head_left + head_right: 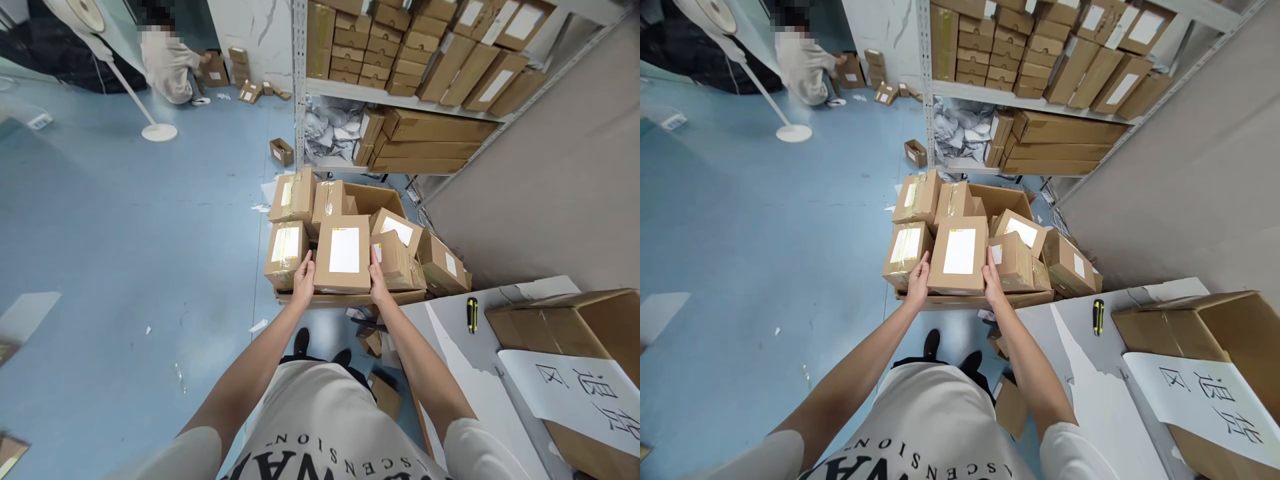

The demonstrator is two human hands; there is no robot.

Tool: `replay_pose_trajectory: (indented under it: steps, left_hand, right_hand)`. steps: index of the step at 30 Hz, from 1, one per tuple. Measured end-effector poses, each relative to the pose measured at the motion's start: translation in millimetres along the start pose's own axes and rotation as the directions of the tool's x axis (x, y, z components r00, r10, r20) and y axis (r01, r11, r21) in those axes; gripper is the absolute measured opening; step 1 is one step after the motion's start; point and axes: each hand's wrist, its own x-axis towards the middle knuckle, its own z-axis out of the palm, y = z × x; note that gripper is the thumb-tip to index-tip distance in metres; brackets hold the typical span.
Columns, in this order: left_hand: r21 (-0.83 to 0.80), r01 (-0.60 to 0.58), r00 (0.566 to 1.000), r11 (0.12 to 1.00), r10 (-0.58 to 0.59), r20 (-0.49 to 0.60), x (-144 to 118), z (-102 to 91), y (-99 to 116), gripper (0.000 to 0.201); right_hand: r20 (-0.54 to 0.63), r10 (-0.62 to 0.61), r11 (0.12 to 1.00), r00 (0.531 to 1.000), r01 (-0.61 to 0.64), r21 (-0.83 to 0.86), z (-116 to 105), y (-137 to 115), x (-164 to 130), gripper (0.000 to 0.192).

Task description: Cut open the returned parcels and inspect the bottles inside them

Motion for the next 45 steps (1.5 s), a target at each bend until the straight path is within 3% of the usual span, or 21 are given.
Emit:
replay_pose_trajectory:
  steps: [2, 4, 9, 12, 16, 19, 24, 28, 32, 38, 41, 45]
  left_hand:
    - [0.041, -0.081, 0.994, 0.996, 0.078, 0.075, 6.1, 5.7, 11.1, 0.042]
    - [-0.027, -0.124, 0.979, 0.992, 0.127, 0.16, 11.1, 12.9, 21.3, 0.041]
    - [-0.227, 0.071, 0.893, 0.971, 0.039, 0.448, 12.7, 33.8, 37.4, 0.054]
    - [-0.181, 0.145, 0.838, 0.973, -0.023, 0.545, 6.2, 47.3, 38.8, 0.06]
    - [-0.05, 0.124, 0.773, 0.991, -0.065, 0.632, -7.1, 71.8, 38.3, 0.067]
    - [0.018, 0.094, 0.699, 0.995, -0.079, 0.71, -17.7, 97.0, 39.9, 0.069]
    - [0.058, 0.084, 0.526, 0.995, -0.094, 0.845, -44.6, 146.9, 34.0, 0.069]
    - [0.093, 0.091, 0.379, 0.991, -0.121, 0.918, -85.8, 190.8, 12.2, 0.067]
    - [0.142, 0.088, 0.226, 0.986, -0.159, 0.961, -143.2, 237.8, -22.3, 0.07]
    - [0.358, 0.104, 0.009, 0.928, -0.36, 0.933, -231.1, 296.3, -86.4, 0.083]
    - [0.434, 0.094, -0.058, 0.896, -0.43, 0.901, -263.7, 313.0, -120.2, 0.087]
    - [0.497, 0.097, -0.078, 0.862, -0.492, 0.867, -293.4, 322.7, -160.5, 0.083]
  right_hand:
    - [-0.025, -0.031, 1.0, 0.999, 0.031, 0.006, -1.4, -11.1, -5.1, 0.079]
    - [-0.056, -0.044, 0.998, 0.997, 0.046, 0.039, -1.0, -18.5, -11.0, 0.08]
    - [-0.167, -0.046, 0.99, 0.985, 0.067, 0.126, -4.5, -19.5, -29.1, 0.08]
    - [-0.26, -0.039, 0.99, 0.965, 0.073, 0.122, -15.7, -20.4, -46.6, 0.08]
    - [-0.38, -0.015, 0.992, 0.925, 0.06, 0.108, -35.1, -36.7, -79.6, 0.082]
    - [-0.498, -0.002, 0.995, 0.867, 0.049, 0.083, -51.1, -52.6, -102.1, 0.084]
    - [-0.625, -0.024, 0.991, 0.78, 0.099, 0.086, -89.2, -56.7, -145.5, 0.084]
    - [-0.721, 0.034, 0.989, 0.692, 0.079, 0.123, -123.2, -42.0, -203.4, 0.087]
    - [-0.79, 0.056, 0.968, 0.611, 0.159, 0.192, -156.8, -23.4, -276.1, 0.086]
    - [-0.846, 0.172, 0.956, 0.505, 0.121, 0.266, -205.5, 13.4, -382.7, 0.087]
    - [-0.836, 0.256, 0.94, 0.486, 0.077, 0.333, -220.7, 35.7, -423.7, 0.09]
    - [-0.81, 0.349, 0.909, 0.472, 0.037, 0.414, -230.5, 59.8, -459.2, 0.088]
